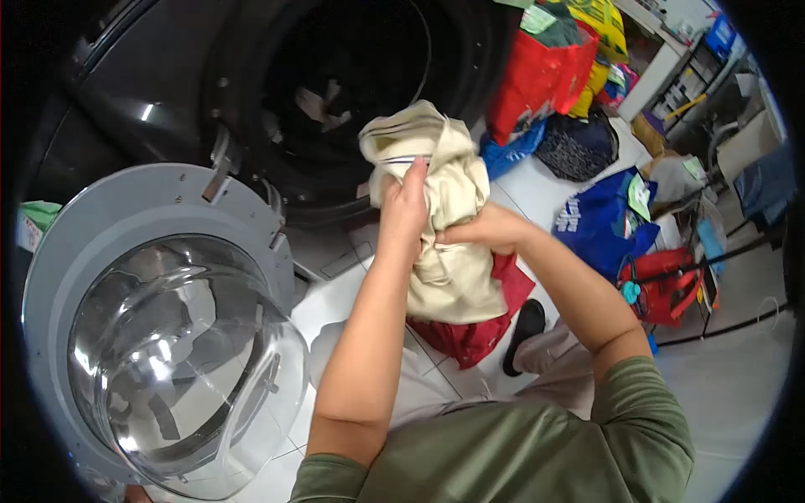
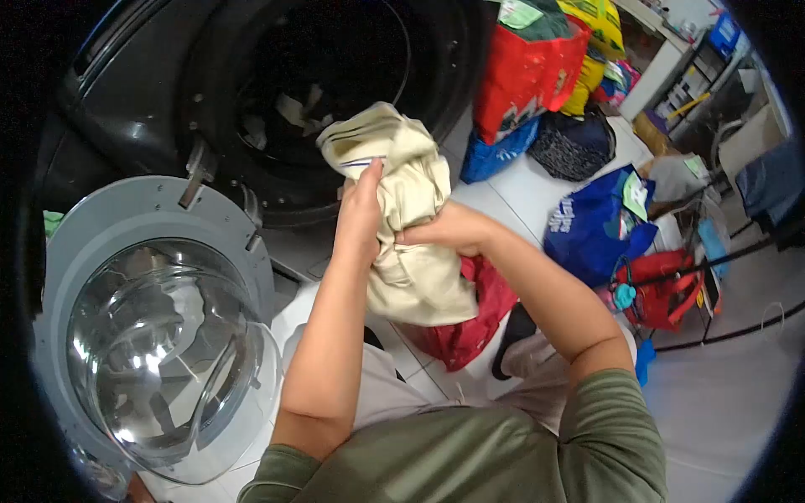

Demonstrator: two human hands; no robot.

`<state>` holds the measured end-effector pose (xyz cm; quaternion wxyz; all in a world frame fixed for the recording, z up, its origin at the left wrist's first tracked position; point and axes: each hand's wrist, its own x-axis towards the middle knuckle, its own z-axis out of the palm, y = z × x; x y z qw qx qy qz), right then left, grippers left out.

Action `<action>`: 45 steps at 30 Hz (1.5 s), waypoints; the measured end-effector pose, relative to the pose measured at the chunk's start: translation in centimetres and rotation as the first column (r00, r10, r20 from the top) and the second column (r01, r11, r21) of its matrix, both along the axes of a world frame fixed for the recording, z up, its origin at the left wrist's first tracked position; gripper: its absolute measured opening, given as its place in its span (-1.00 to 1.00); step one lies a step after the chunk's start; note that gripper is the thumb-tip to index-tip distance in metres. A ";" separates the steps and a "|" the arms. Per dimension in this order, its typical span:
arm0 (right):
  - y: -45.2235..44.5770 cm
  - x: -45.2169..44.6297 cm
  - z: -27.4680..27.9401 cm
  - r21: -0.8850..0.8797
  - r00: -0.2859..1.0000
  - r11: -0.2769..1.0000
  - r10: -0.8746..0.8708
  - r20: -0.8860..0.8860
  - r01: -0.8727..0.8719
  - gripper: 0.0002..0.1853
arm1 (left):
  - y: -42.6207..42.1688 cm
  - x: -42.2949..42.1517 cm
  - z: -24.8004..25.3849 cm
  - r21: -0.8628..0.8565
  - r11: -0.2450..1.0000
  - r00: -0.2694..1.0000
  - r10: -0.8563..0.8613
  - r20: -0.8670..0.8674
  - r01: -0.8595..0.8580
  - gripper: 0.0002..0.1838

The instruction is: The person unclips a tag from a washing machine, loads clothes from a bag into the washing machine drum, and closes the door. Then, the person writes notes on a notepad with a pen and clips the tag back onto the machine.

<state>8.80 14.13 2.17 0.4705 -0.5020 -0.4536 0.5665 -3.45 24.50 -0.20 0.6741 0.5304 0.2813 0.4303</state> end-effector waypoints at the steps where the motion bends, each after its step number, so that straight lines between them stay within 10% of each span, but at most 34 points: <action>1: 1.3 0.0 -1.4 -0.147 1.000 0.989 0.006 0.021 -0.003 -0.26 | 1.5 -0.8 -0.8 0.186 0.976 0.978 0.147 -0.150 -0.118 -0.63; 3: 4.3 -0.6 0.3 -0.189 0.929 0.977 0.162 0.333 -0.103 -0.30 | 3.7 -2.4 -0.8 0.472 0.797 0.833 0.515 -0.203 -0.377 -0.73; 5: 8.8 -1.3 5.7 -0.177 0.600 0.983 0.165 0.783 -0.039 -0.35 | 3.4 -3.8 2.4 0.531 0.641 0.695 0.707 -0.128 -0.555 -0.77; 6: 13.5 1.2 3.7 -0.047 0.720 0.995 -0.027 0.694 0.083 -0.44 | 3.5 -4.3 2.7 0.530 0.612 0.650 0.746 -0.142 -0.587 -0.75; 7: 16.6 2.3 3.4 0.367 0.958 0.894 -0.287 0.030 0.256 -0.55 | 2.9 -4.5 3.5 0.477 0.646 0.709 0.703 -0.066 -0.596 -0.70; 9: 19.9 4.4 7.5 0.734 0.816 0.485 -0.554 -0.164 0.476 -0.65 | 2.6 -4.6 3.1 0.541 0.586 0.665 0.744 -0.063 -0.604 -0.69; 11: 17.3 4.2 8.9 0.636 0.768 0.510 -0.602 -0.217 0.579 -0.42 | 2.5 -4.6 2.8 0.498 0.635 0.696 0.713 -0.085 -0.590 -0.71; 14: 14.7 6.3 -1.2 0.324 0.834 0.882 -0.445 0.328 0.343 -0.67 | 3.0 -4.5 2.6 0.331 0.747 0.772 0.630 -0.079 -0.576 -0.74; 15: 12.6 5.7 -4.8 0.068 0.717 0.961 -0.247 0.652 0.269 -0.68 | 3.1 -4.6 2.8 0.293 0.771 0.791 0.608 -0.074 -0.565 -0.74; 16: 11.4 6.2 -12.3 0.007 0.256 0.997 -0.028 0.966 0.083 -0.70 | 3.2 -4.6 2.9 0.253 0.789 0.804 0.591 -0.064 -0.559 -0.75; 17: 8.5 8.2 -22.8 -0.313 0.101 0.943 0.302 0.948 0.116 -0.69 | 3.2 -4.6 2.8 0.270 0.795 0.815 0.576 -0.060 -0.542 -0.76; 23: -10.2 0.5 -43.0 -0.559 0.344 0.705 0.444 0.828 0.436 -0.68 | 1.8 -3.2 2.5 0.312 0.846 0.865 0.488 -0.121 -0.433 -0.82; 26: -11.2 -0.4 -40.8 -0.631 0.529 0.670 0.397 0.750 0.392 -0.66 | 2.1 -2.5 1.9 0.237 0.891 0.894 0.425 -0.138 -0.387 -0.83; 30: -6.3 6.1 -36.2 -0.479 0.347 0.870 0.416 0.840 0.116 -0.69 | 1.3 -1.9 2.9 0.084 0.943 0.940 0.328 -0.094 -0.321 -0.83; 33: -3.4 9.9 -16.0 -0.252 0.885 0.941 -0.089 0.457 0.224 -0.77 | 1.3 -2.3 2.9 0.114 0.967 0.961 0.242 -0.130 -0.229 -0.81; 36: -2.1 10.1 -4.2 0.141 0.936 0.937 -0.337 0.106 0.321 -0.79 | 0.8 -2.1 3.3 0.140 0.988 0.991 0.079 -0.105 -0.064 -0.73; 37: -1.0 8.6 -1.2 0.628 0.735 0.756 -0.531 0.422 0.185 -0.81 | 0.5 -1.8 3.5 0.147 0.989 0.997 0.014 -0.080 -0.002 -0.70; 38: -0.2 8.1 -0.2 0.715 0.543 0.699 -0.599 0.589 -0.004 -0.80 | 0.3 -1.5 3.1 0.259 0.965 0.997 -0.028 -0.076 0.047 -0.59; 40: 0.5 5.9 2.6 0.491 0.721 0.865 -0.407 0.561 0.105 -0.80 | -1.1 -1.1 3.3 0.465 0.881 0.991 -0.028 -0.128 0.085 -0.29; 41: 0.3 4.0 5.4 0.073 0.962 0.975 -0.219 0.161 0.210 -0.81 | -1.3 -1.0 3.1 0.574 0.808 0.978 -0.011 -0.209 0.132 -0.08; 43: -0.1 2.2 9.7 0.381 0.967 0.890 -0.248 -0.058 0.251 -0.89 | -1.7 -0.7 2.4 0.432 0.825 0.913 -0.224 -0.342 0.365 0.12; 45: -0.4 2.1 12.7 0.463 0.884 0.772 -0.270 -0.381 0.435 -0.84 | -0.7 -0.3 -0.2 0.437 0.775 0.818 -0.172 -0.549 0.456 -0.17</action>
